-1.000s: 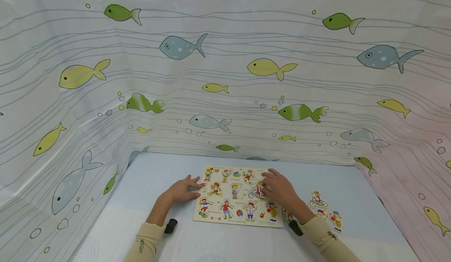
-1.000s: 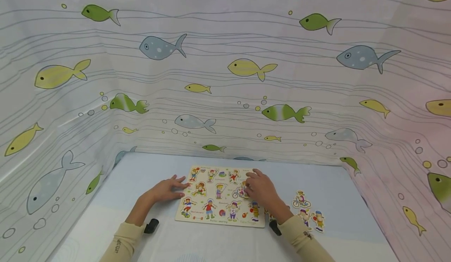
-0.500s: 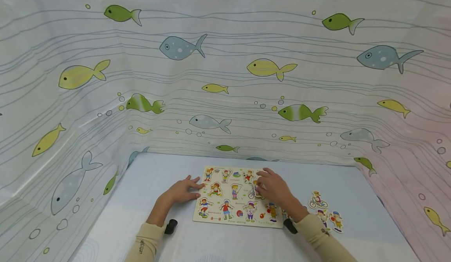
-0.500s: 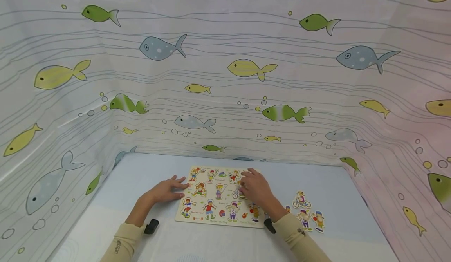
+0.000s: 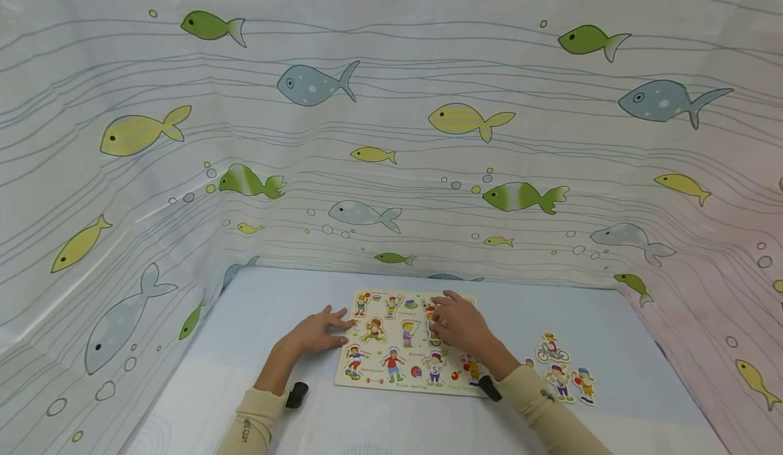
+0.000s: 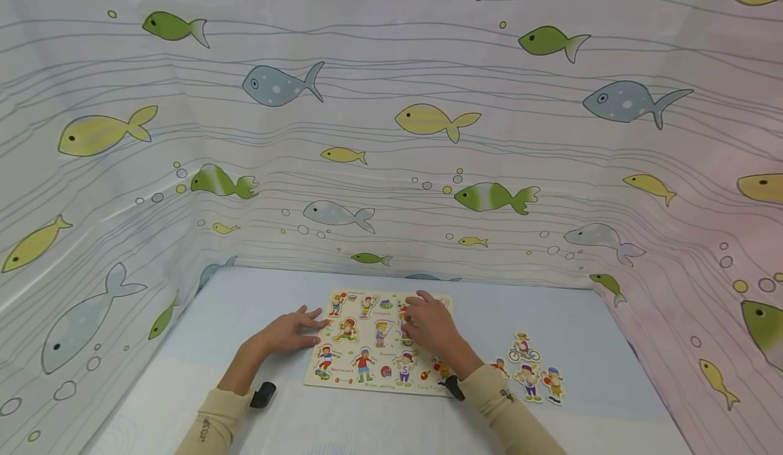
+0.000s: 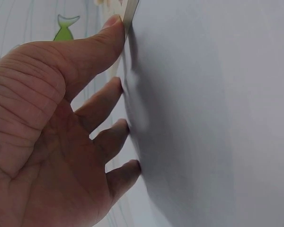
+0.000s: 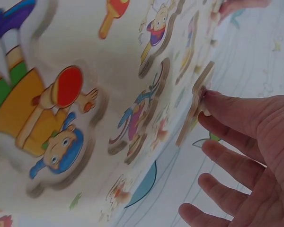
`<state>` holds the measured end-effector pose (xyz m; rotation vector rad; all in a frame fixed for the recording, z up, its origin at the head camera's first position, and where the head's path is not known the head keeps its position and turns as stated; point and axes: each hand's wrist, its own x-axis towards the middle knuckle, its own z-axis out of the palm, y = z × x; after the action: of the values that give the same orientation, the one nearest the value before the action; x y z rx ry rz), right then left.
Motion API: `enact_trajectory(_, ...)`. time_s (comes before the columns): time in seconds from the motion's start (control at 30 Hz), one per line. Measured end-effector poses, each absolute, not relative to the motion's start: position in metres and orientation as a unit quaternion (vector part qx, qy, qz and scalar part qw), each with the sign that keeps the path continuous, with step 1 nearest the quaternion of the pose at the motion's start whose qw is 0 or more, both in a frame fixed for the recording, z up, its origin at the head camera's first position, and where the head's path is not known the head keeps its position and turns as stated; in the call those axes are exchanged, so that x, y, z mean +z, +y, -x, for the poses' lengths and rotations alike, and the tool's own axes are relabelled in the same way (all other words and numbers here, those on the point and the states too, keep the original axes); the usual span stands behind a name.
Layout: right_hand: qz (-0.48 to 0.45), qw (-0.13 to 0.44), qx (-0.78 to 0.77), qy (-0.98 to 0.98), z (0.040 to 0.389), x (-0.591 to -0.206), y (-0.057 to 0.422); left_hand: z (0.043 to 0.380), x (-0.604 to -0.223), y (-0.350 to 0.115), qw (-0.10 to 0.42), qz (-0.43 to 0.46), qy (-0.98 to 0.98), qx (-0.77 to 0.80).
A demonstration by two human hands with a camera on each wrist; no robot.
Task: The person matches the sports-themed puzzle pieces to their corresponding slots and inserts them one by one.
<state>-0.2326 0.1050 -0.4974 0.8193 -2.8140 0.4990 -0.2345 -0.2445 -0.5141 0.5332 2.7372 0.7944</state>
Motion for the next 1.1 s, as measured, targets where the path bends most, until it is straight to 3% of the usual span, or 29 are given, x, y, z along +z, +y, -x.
enact_trajectory(1.1, -0.317, 0.073, 0.165, -0.931, 0.243, -0.512, 0.066, 0.235, -0.516, -0.246, 0.123, -0.182, 0.940, 0.263)
